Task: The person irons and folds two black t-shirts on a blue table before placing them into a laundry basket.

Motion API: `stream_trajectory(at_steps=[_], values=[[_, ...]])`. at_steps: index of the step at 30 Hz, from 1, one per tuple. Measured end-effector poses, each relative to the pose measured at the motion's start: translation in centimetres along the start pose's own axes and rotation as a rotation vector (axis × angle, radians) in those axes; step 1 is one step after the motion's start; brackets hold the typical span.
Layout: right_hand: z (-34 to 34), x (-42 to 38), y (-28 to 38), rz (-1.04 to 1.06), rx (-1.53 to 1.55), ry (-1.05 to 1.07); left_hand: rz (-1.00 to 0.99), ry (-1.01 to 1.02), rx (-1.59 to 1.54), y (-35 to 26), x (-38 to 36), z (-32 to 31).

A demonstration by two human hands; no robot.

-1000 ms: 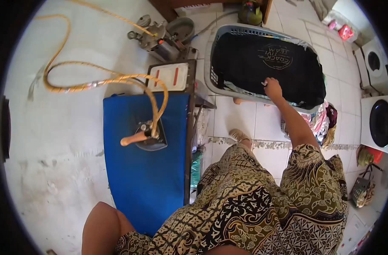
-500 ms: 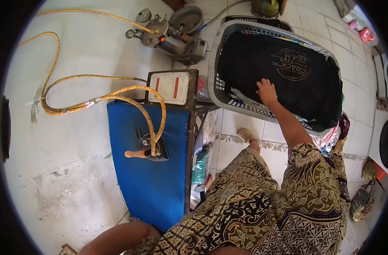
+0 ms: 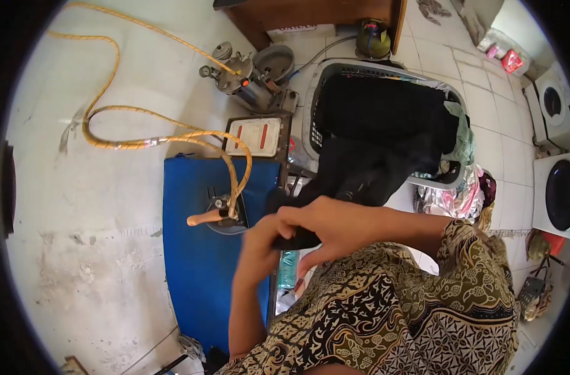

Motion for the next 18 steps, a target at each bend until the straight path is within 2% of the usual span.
stream_trajectory(at_steps=[1,2,3,4,5,6,8,9,11,13,14,15,17,18], values=[[-0.8,-0.5,0.6,-0.108,-0.133,0.024,0.035,-0.101,-0.034,-2.2,-2.2,2.4],[-2.4,-0.8,0.2,-0.098,-0.146,0.031,-0.023,-0.143,0.034,-4.8,-4.7,4.2],[-4.4,-1.1,-1.9,-0.077,-0.376,0.055,-0.082,-0.190,0.105,-7.0,-7.5,5.7],[-6.4,-1.5,-3.8,-0.049,-0.607,0.079,-0.021,-0.228,0.091,-7.7,-10.7,6.8],[-7.9,-1.9,-3.6,0.113,-0.699,-0.011,0.044,-0.275,0.079,-8.0,-14.1,7.6],[-9.0,-1.9,-2.6,0.153,-0.709,0.013,0.052,-0.355,0.062,-8.7,-17.8,8.5],[-10.4,-0.6,-1.6,0.053,-0.571,0.044,0.039,-0.606,0.112,-10.2,-25.4,10.3],[-11.3,0.3,-0.6,0.029,-0.357,0.134,0.015,-0.771,0.186,-11.4,-29.6,11.1],[-12.8,1.2,4.4,0.004,-0.085,0.245,0.111,-1.002,0.132,-12.4,-38.1,11.1],[-15.3,1.6,9.4,0.077,-0.134,0.332,0.140,-0.868,-0.069,-12.5,-43.5,8.7],[-17.0,1.6,10.8,0.070,-0.183,0.449,0.163,-0.804,-0.165,-12.6,-46.2,7.3],[-18.5,1.0,12.0,0.070,-0.235,0.567,0.266,-0.582,-0.240,-13.5,-47.0,5.0],[-22.0,-0.4,14.6,0.180,-0.204,0.877,0.076,-0.275,-0.353,-14.5,-48.5,-1.4],[-22.8,-1.0,15.3,0.233,-0.276,0.956,-0.014,-0.130,-0.436,-15.2,-48.9,-4.9]])
Point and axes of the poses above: each hand's wrist, its own x-axis towards the middle knuckle, its own z-axis out of the back of the hand, y = z × x, the point moved 9 cm from there along x, towards the middle knuckle, and after that the axes turned 8 degrees about -x, right-handed, at the moved point
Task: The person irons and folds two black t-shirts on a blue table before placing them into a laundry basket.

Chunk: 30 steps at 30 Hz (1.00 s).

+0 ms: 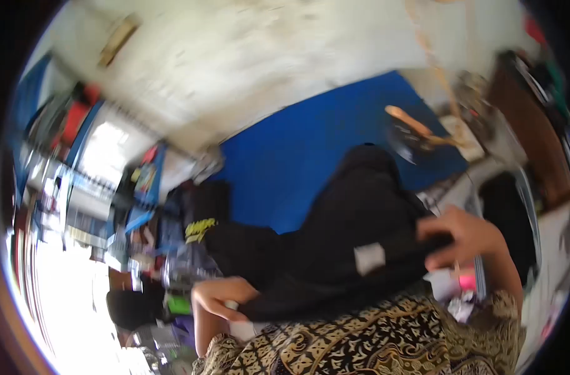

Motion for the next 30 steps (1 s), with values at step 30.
stream_trajectory(at_steps=[30], values=[[12.9,4.1,0.4,-0.136,-0.565,-0.571,0.391,-0.902,0.287,-0.9,-9.2,2.9]])
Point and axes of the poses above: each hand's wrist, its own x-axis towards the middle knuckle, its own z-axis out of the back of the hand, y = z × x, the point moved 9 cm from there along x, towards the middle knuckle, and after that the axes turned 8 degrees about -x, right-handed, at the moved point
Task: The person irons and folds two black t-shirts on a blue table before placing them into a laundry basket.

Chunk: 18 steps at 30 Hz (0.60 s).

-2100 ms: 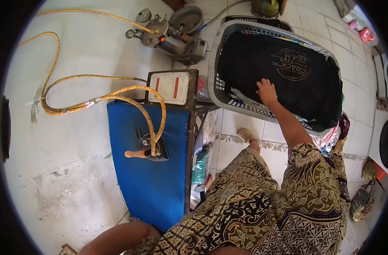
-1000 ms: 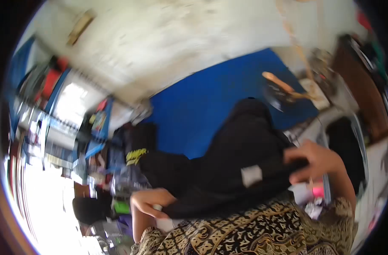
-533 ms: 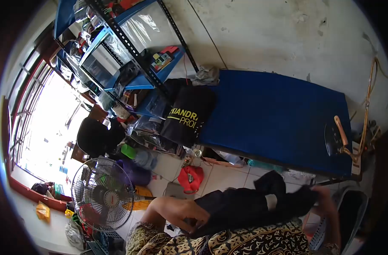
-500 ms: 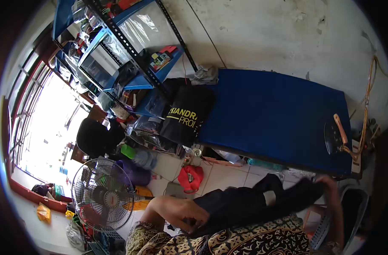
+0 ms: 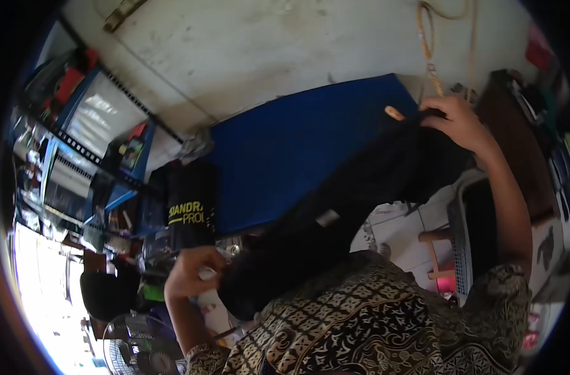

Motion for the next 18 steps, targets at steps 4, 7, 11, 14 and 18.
stream_trajectory(at_steps=[4,7,11,14,18], values=[[-0.4,0.3,1.2,-0.015,0.140,0.119,0.087,-0.328,0.100,1.9,0.9,4.7],[-0.5,0.2,1.9,0.106,0.247,0.092,0.047,-0.403,0.128,2.6,1.1,6.3],[-0.4,-0.7,3.3,0.324,0.477,0.274,0.018,-0.554,0.208,2.6,0.1,8.4],[-0.5,-1.9,6.9,0.420,0.394,0.489,-0.021,-0.643,0.189,1.9,-1.1,9.8],[-0.9,-2.1,10.8,0.550,0.155,0.397,-0.080,-0.716,0.274,0.6,-2.8,11.2]])
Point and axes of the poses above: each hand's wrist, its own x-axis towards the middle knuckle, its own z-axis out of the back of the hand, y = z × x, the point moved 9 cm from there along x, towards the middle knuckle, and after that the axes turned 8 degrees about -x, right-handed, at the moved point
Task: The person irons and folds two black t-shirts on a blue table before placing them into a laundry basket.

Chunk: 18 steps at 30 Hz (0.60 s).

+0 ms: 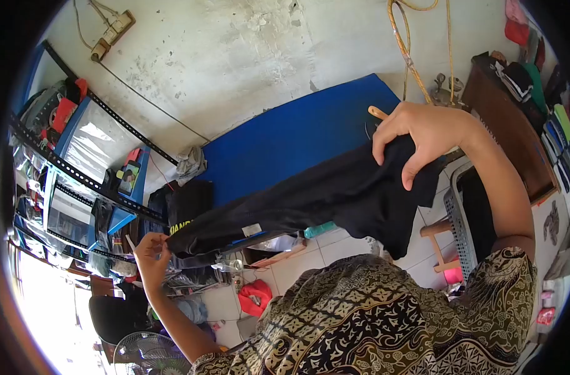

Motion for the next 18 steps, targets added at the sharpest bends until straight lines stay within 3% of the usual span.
stream_trajectory(at_steps=[3,8,12,15,17,18], values=[[-1.6,0.2,-1.2,-0.179,-0.146,0.149,-0.079,-0.098,0.061,-1.3,-0.3,1.7],[-0.2,0.6,-0.1,-0.092,-0.152,-0.055,-0.079,-0.200,0.032,-1.8,-1.4,4.3],[0.5,0.2,2.4,-0.074,-0.037,-0.001,-0.125,-0.260,0.084,-3.5,-2.5,6.8],[0.5,-1.3,1.3,0.038,0.181,-0.032,-0.200,-0.327,0.063,-4.8,-4.1,9.1],[-2.8,-1.3,2.3,0.368,0.740,0.390,-0.358,-0.305,0.028,-6.1,-5.0,10.3],[-4.4,-1.7,1.7,0.323,0.787,0.396,-0.350,-0.332,-0.036,-6.5,-5.7,10.7]])
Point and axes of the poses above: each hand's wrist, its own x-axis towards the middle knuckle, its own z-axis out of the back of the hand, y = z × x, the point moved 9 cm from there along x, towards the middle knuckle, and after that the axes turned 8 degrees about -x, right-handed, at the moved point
